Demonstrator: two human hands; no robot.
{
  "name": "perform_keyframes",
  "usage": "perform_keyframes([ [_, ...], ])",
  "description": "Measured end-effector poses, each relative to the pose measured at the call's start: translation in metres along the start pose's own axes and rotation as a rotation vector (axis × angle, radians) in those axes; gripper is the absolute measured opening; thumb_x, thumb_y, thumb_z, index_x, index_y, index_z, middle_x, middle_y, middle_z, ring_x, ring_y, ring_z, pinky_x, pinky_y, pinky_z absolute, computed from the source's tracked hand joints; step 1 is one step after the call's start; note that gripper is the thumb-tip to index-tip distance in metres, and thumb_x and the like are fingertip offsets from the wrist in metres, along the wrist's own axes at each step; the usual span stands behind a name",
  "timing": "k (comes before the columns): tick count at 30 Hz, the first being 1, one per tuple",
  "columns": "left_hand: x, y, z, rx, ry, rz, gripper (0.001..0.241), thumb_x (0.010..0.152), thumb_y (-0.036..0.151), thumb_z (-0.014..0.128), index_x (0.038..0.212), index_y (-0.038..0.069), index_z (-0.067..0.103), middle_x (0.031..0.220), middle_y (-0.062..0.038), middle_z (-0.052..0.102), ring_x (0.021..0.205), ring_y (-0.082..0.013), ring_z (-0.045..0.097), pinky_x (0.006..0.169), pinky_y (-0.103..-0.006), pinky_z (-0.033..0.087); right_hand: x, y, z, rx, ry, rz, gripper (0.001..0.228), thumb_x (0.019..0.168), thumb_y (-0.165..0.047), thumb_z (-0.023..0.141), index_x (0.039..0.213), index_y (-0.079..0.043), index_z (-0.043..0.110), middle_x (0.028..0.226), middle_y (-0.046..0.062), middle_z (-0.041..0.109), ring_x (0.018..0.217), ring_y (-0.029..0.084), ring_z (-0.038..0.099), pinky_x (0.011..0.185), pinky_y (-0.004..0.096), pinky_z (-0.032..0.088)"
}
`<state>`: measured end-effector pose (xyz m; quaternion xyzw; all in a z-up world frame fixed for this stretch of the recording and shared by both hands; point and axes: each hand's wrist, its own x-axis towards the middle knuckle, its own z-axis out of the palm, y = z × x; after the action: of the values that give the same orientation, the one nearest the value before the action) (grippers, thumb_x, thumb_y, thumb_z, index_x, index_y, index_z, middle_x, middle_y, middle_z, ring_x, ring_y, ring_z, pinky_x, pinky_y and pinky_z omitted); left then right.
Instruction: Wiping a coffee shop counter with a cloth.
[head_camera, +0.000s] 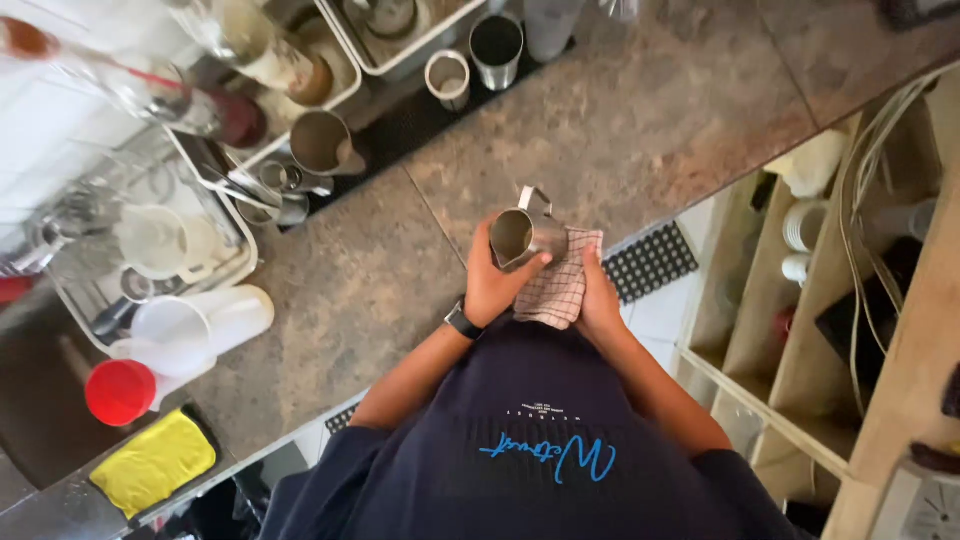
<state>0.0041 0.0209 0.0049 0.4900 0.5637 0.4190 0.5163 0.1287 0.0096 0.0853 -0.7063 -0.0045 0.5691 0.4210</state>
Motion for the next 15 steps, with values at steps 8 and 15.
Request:
perform_keyframes([
  [8, 0.028, -0.006, -0.007, 0.024, -0.051, 0.083, 0.083, 0.070, 0.029, 0.098, 0.137, 0.003, 0.056, 0.122, -0.026, 0.067, 0.121, -0.0428, 0.063, 0.102, -0.0542, 0.053, 0.064, -0.004, 0.003, -0.147, -0.338, -0.017, 0.099, 0.089, -0.067, 0.062, 0.150, 0.009, 0.042, 0.148, 0.035, 0.045, 0.135, 0.043, 0.051, 0.109, 0.051, 0.048],
  [15, 0.033, -0.015, -0.012, -0.001, 0.107, 0.031, 0.070, 0.074, 0.027, 0.095, 0.131, 0.007, 0.060, 0.113, -0.020, 0.071, 0.115, -0.0298, 0.067, 0.095, -0.0452, 0.056, 0.150, 0.026, -0.010, -0.097, -0.452, 0.084, 0.088, 0.092, -0.059, 0.066, 0.150, 0.002, 0.042, 0.141, 0.029, 0.057, 0.119, 0.036, 0.065, 0.097, 0.048, 0.058],
])
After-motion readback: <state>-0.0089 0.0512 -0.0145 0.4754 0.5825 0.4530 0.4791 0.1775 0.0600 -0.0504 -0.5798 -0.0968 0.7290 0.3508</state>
